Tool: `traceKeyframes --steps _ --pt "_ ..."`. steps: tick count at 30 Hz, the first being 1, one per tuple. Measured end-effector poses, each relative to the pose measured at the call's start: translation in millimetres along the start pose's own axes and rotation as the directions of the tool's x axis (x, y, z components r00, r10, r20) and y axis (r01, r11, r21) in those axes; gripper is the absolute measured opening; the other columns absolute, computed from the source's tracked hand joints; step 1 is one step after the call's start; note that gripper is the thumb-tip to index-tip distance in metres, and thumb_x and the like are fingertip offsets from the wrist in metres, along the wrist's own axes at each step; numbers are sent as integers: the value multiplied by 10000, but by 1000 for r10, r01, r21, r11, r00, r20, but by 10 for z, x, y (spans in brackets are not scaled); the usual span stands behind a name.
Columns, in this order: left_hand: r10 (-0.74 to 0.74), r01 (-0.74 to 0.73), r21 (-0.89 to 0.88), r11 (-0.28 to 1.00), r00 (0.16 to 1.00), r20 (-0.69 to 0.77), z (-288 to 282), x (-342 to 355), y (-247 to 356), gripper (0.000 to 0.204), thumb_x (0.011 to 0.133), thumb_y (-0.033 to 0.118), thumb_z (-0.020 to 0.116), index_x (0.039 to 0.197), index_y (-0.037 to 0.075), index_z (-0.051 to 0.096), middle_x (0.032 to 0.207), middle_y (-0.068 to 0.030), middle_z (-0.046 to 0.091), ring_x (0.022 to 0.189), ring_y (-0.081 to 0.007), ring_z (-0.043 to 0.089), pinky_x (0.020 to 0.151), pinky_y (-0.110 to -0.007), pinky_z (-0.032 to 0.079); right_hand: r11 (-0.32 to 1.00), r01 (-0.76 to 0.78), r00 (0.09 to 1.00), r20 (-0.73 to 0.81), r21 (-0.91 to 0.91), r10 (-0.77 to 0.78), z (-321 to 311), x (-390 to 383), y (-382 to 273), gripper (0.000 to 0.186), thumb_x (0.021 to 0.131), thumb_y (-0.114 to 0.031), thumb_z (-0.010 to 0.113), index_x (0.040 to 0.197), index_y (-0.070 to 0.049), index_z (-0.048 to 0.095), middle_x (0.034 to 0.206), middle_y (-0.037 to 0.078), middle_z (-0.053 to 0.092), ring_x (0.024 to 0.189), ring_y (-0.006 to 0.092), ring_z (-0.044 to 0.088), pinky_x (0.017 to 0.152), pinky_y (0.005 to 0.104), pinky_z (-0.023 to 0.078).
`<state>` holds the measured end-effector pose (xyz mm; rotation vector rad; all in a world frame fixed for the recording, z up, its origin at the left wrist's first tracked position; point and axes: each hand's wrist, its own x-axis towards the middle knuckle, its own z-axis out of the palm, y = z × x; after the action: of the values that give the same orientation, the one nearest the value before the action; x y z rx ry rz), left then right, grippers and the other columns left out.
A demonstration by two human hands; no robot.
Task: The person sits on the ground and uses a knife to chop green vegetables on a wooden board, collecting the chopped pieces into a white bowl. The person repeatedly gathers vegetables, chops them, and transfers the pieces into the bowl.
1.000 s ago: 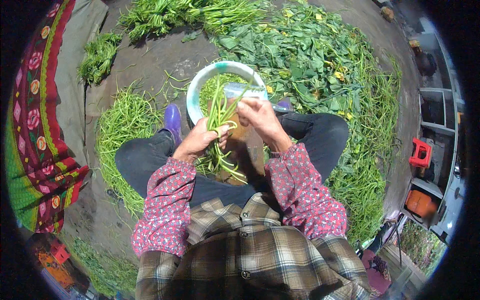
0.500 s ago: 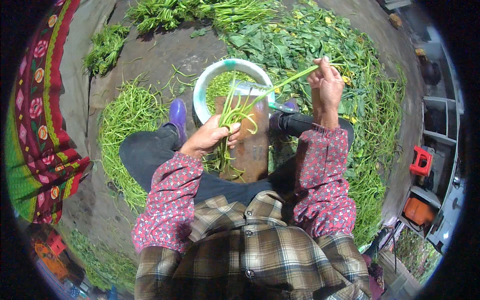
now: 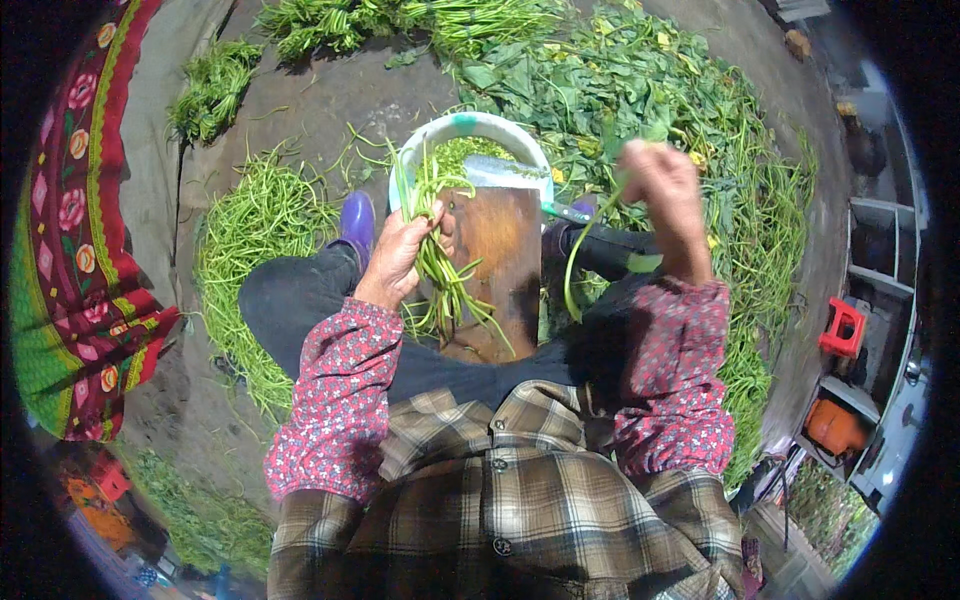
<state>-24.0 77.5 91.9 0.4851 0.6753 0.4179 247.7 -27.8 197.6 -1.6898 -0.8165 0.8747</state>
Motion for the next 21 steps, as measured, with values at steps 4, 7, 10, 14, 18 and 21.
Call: traceKeyframes --steps 4,7,10,14,18,21 --pt "-103 102 23 994 994 46 133 -29 -49 157 896 152 508 979 19 513 881 -109 601 730 -187 622 632 -321 544 983 -173 834 540 55 117 749 -188 180 258 863 -277 573 812 -31 635 600 -28 514 538 69 481 485 228 391" --pt "-141 130 85 988 978 151 233 -59 -17 264 898 191 516 1074 -5 491 917 -93 585 745 -182 621 654 -289 539 980 -160 891 445 121 91 1127 -215 657 199 841 -187 594 818 8 631 608 9 560 520 90 495 493 256 405" --pt "-123 85 207 975 977 174 219 -67 -20 328 881 223 557 1116 8 484 909 -66 584 667 -121 592 596 -230 507 998 67 949 309 -21 -57 1206 -232 734 197 770 -164 641 765 29 601 587 85 585 518 144 545 508 294 436" --pt "-150 83 242 967 950 274 35 -25 -108 370 859 252 597 1127 23 485 863 -35 574 644 -80 561 562 -201 475 950 111 963 266 -290 -31 1173 -277 424 198 720 -146 664 762 30 584 622 156 593 560 180 585 523 316 451" --pt "-130 114 96 989 974 185 23 27 -126 280 913 215 486 1123 31 461 778 -18 522 661 -118 519 576 -241 451 930 231 972 25 -286 -234 1112 -378 298 190 727 -122 660 830 17 581 690 139 615 624 221 622 558 318 477" --pt "-68 62 65 996 992 109 16 3 -141 306 916 161 455 1178 4 444 959 -72 565 802 -167 586 696 -276 504 914 358 917 260 -192 -304 1135 -510 284 236 709 -79 684 900 6 575 714 108 584 625 201 586 583 307 473"
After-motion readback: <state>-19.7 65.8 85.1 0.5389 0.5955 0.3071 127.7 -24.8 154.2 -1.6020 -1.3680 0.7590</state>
